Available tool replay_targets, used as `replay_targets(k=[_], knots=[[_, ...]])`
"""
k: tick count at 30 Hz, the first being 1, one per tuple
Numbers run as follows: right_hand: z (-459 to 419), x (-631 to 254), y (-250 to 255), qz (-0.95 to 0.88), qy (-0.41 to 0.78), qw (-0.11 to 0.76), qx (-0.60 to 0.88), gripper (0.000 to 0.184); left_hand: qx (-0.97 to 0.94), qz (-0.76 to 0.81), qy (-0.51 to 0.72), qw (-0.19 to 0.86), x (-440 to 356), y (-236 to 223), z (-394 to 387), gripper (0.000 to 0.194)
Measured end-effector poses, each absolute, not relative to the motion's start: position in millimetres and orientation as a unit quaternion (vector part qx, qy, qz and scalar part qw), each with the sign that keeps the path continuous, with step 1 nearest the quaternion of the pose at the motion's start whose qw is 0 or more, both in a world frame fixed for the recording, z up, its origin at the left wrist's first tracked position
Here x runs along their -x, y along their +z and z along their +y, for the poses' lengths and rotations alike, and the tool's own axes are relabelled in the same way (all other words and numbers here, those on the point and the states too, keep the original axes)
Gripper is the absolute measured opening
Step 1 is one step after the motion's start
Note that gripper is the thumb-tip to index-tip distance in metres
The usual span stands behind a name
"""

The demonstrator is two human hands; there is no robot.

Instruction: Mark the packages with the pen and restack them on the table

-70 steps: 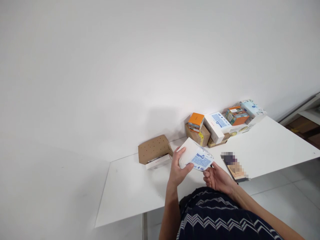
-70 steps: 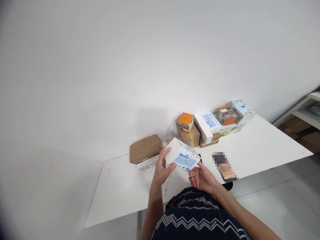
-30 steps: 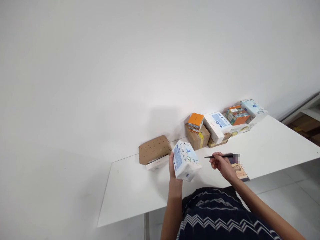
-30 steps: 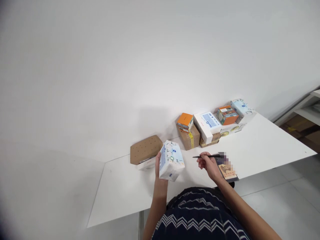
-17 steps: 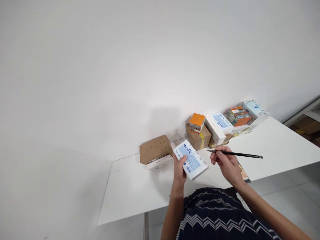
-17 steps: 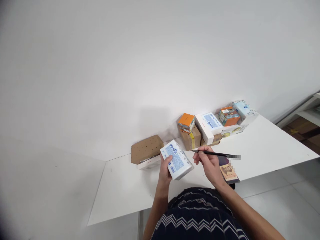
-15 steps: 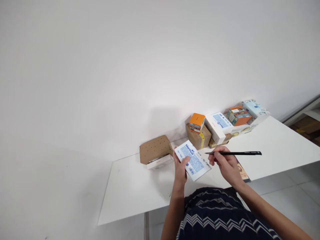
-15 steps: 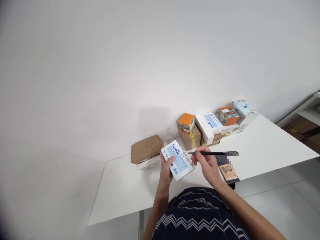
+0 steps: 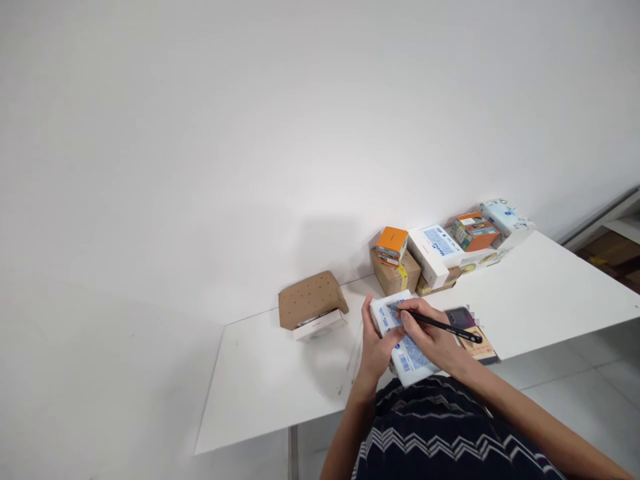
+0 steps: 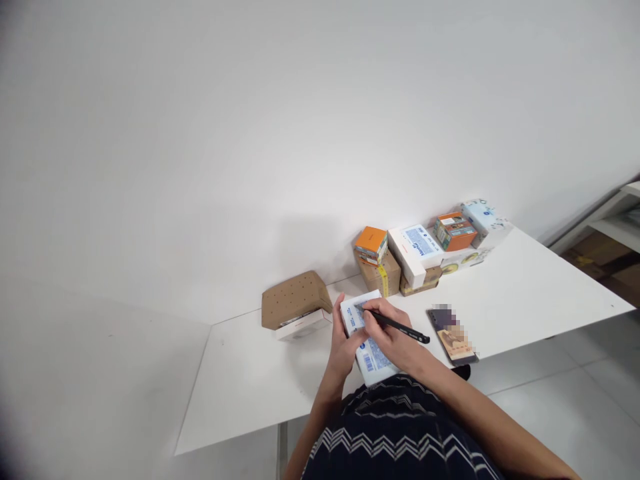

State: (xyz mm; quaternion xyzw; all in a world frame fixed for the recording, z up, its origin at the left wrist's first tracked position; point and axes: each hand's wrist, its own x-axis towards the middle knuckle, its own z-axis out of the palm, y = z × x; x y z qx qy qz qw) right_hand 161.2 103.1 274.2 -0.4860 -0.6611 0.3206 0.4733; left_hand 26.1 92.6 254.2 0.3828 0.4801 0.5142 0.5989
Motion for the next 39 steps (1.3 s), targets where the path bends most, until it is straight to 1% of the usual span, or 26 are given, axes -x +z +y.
replay_targets(k=[5,9,18,27,30,35,37,38,39], knots=[[101,-161,273,-0.673,0.295,0.467,0.492,0.014,-0.386,0.478,0.510,0.602,-27,259,92,0.085],[102,-161,273,-0.671,0.291,0.475,0.490,0.013,-0.387,0.473,0.510,0.605,-27,259,92,0.085],[102,-159,275,-0.678,0.283,0.459,0.501,0.012,-0.403,0.479,0.509,0.591,-25,254,92,0.083],[104,-160,271,-0.670,0.300,0.464,0.495,0.013,-0.401,0.473,0.510,0.597,-25,252,93,0.084],[105,-158,263,-0.642,0.325,0.495,0.487,0.012,-0.393,0.476,0.511,0.598,-25,250,93,0.084],[107,-157,253,-0.467,0.429,0.625,0.455,0.014,-0.380,0.481,0.517,0.597,-22,248,94,0.086],[111,-165,246,-0.392,0.448,0.664,0.452,0.016,-0.369,0.482,0.522,0.599,-19,247,95,0.087],[114,-170,239,-0.365,0.451,0.669,0.464,0.018,-0.363,0.482,0.525,0.599,-17,247,96,0.088],[118,-176,228,-0.351,0.454,0.656,0.490,0.021,-0.358,0.482,0.530,0.599,-16,246,96,0.088]])
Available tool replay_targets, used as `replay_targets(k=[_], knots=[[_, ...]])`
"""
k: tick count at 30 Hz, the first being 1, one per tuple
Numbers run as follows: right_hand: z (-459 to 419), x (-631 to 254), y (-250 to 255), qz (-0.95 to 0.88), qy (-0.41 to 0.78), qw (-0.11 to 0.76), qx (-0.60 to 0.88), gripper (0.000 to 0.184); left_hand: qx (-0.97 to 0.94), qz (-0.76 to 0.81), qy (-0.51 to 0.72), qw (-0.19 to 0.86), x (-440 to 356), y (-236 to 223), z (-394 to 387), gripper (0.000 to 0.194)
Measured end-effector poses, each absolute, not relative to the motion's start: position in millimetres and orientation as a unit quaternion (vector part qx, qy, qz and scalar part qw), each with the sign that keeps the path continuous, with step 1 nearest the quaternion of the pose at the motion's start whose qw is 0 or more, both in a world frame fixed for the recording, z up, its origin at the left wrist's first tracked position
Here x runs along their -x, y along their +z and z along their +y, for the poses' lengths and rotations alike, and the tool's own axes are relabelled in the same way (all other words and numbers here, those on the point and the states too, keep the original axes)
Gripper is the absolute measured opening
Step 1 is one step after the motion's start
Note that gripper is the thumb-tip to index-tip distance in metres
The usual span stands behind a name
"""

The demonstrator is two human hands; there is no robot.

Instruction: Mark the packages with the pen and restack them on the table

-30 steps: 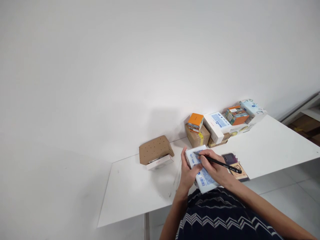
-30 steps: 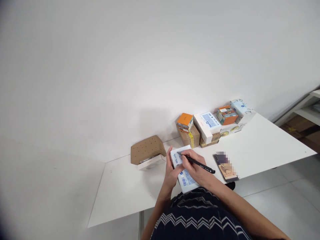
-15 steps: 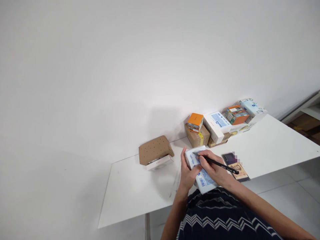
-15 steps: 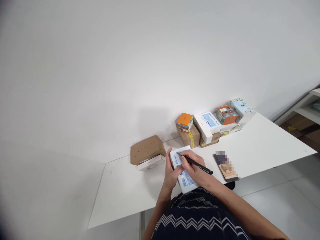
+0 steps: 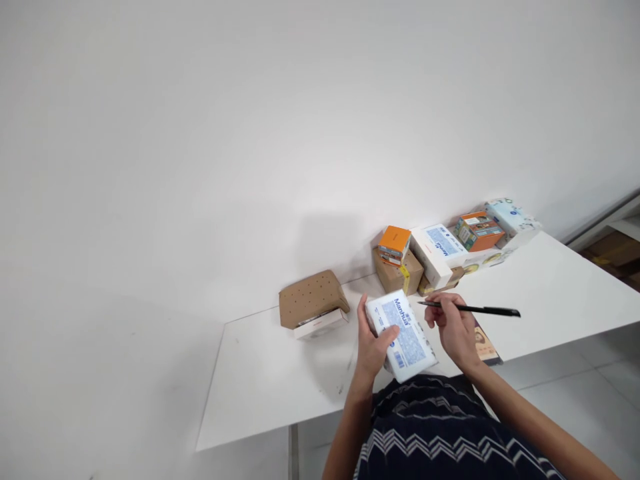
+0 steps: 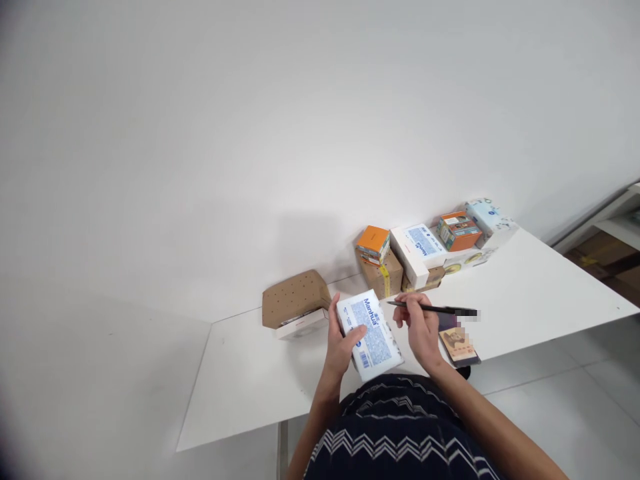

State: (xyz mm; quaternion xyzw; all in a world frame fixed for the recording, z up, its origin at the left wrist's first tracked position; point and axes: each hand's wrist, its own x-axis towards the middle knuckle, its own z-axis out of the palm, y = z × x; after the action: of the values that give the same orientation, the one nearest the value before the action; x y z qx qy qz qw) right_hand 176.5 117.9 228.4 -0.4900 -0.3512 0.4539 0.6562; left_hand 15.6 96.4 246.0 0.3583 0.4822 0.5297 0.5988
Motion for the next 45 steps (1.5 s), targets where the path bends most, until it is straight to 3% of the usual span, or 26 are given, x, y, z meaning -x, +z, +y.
replay_targets(k=[2,4,8,13,18,23,26,33,36,39,42,45], knots=[[125,-190,199,-0.366,0.466,0.558,0.581,0.027,-0.354,0.480,0.538,0.595,-13,244,98,0.090],[128,-201,162,-0.431,0.475,0.342,0.687,0.034,-0.354,0.479,0.546,0.590,-12,242,100,0.090],[123,-215,91,-0.438,0.475,0.194,0.738,0.022,-0.351,0.479,0.544,0.592,-13,240,101,0.091],[116,-231,51,-0.457,0.417,0.097,0.780,0.013,-0.351,0.488,0.541,0.589,-14,238,99,0.092],[116,-254,45,-0.485,0.337,0.061,0.805,0.037,-0.346,0.491,0.540,0.589,-14,236,100,0.091],[100,-276,42,-0.480,0.170,0.017,0.860,0.061,-0.340,0.493,0.544,0.588,-15,236,104,0.092],[93,-286,36,-0.479,0.165,-0.009,0.862,0.063,-0.342,0.491,0.543,0.589,-16,236,105,0.092],[92,-291,46,-0.456,0.243,0.017,0.856,0.066,-0.345,0.502,0.542,0.579,-14,234,107,0.091],[82,-290,68,-0.345,0.427,0.158,0.821,0.067,-0.343,0.510,0.543,0.573,-12,234,108,0.091],[65,-288,104,-0.203,0.625,0.329,0.678,0.055,-0.347,0.513,0.545,0.566,-10,234,111,0.088],[53,-280,152,-0.124,0.713,0.424,0.544,0.046,-0.342,0.518,0.544,0.565,-9,233,114,0.089],[53,-262,200,-0.092,0.760,0.466,0.444,0.050,-0.335,0.524,0.543,0.564,-12,228,117,0.090]])
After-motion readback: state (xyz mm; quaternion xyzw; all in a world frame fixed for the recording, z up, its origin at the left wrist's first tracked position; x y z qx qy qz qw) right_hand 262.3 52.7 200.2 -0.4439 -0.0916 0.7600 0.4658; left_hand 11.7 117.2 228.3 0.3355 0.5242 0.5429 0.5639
